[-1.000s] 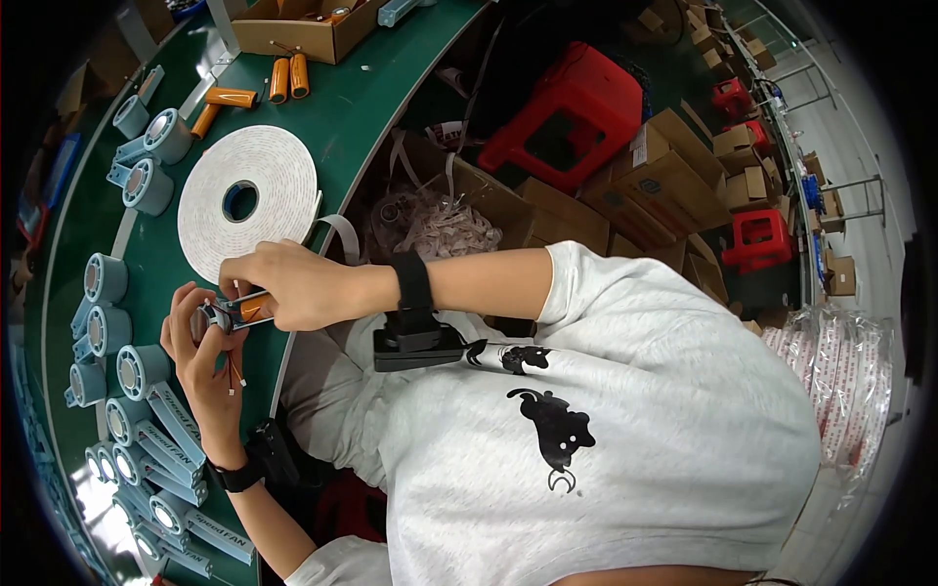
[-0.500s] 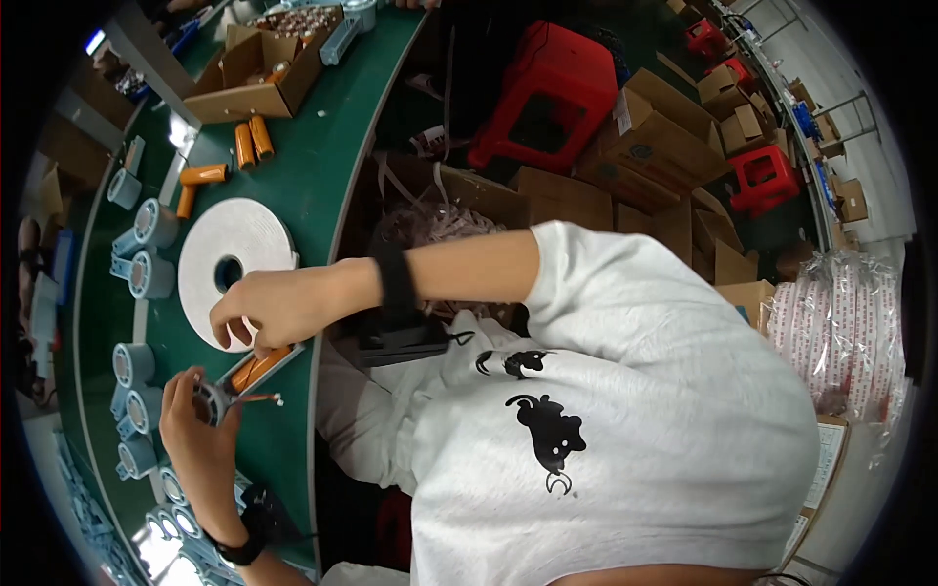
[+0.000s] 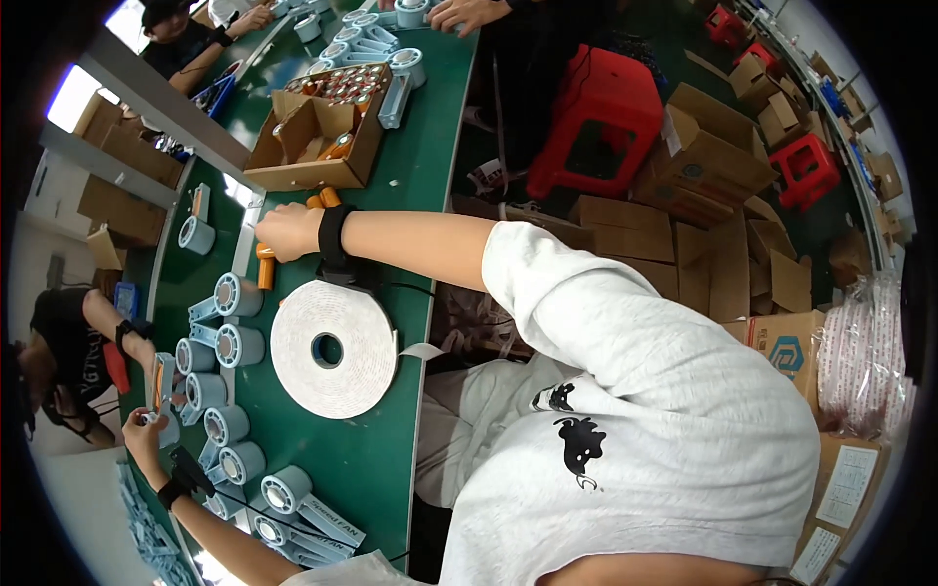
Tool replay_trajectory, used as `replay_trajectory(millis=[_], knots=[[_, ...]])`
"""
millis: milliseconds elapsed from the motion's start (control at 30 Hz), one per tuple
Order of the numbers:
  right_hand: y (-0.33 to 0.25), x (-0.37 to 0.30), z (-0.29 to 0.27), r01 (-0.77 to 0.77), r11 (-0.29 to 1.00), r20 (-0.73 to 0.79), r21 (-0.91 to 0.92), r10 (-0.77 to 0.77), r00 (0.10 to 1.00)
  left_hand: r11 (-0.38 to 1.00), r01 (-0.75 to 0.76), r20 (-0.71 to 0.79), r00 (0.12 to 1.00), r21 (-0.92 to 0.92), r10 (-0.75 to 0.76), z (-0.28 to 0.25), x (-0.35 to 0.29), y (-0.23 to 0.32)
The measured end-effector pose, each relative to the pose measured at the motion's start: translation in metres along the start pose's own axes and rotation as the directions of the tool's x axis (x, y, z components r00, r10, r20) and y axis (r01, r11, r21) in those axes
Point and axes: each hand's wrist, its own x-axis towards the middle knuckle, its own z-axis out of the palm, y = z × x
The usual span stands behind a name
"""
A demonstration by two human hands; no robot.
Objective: The person picks up a battery, applies a strip of adhesive tape from a roll to it, and presses the battery into the plastic housing of a fan. This process is repeated multiple times with several batteries and fans.
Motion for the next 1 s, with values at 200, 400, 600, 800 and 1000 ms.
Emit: replay_trajectory(millis=[200, 400, 600, 800, 1000], knots=[[0.005, 0.010, 0.007, 0.102, 0.982, -0.102, -0.160, -0.120, 0.988, 0.987, -0.001, -0.061, 0.998, -0.163, -0.009, -0.053, -0.031, -0.063], [0.003, -0.020, -0.054, 0.274, 0.944, -0.287, 0.186, -0.214, 0.934, 0.968, 0.248, -0.103, 0.963, -0.025, -0.249, -0.022, -0.025, -0.177], [0.015, -0.094, -0.099, -0.161, 0.771, 0.089, 0.616, 0.135, 0.987, 0.794, 0.281, -0.104, 0.958, 0.539, -0.268, 0.026, -0.019, -0.130], [0.009, -0.146, -0.044, -0.164, 0.076, 0.160, 0.983, 0.057, 0.985, 0.980, -0.084, 0.425, 0.892, -0.181, 0.155, 0.059, -0.039, 0.023], [-0.002, -0.170, -0.002, -0.048, -0.075, 0.063, 0.996, 0.210, 0.976, 0.930, -0.156, 0.475, 0.824, -0.334, 0.309, 0.085, -0.069, 0.060]])
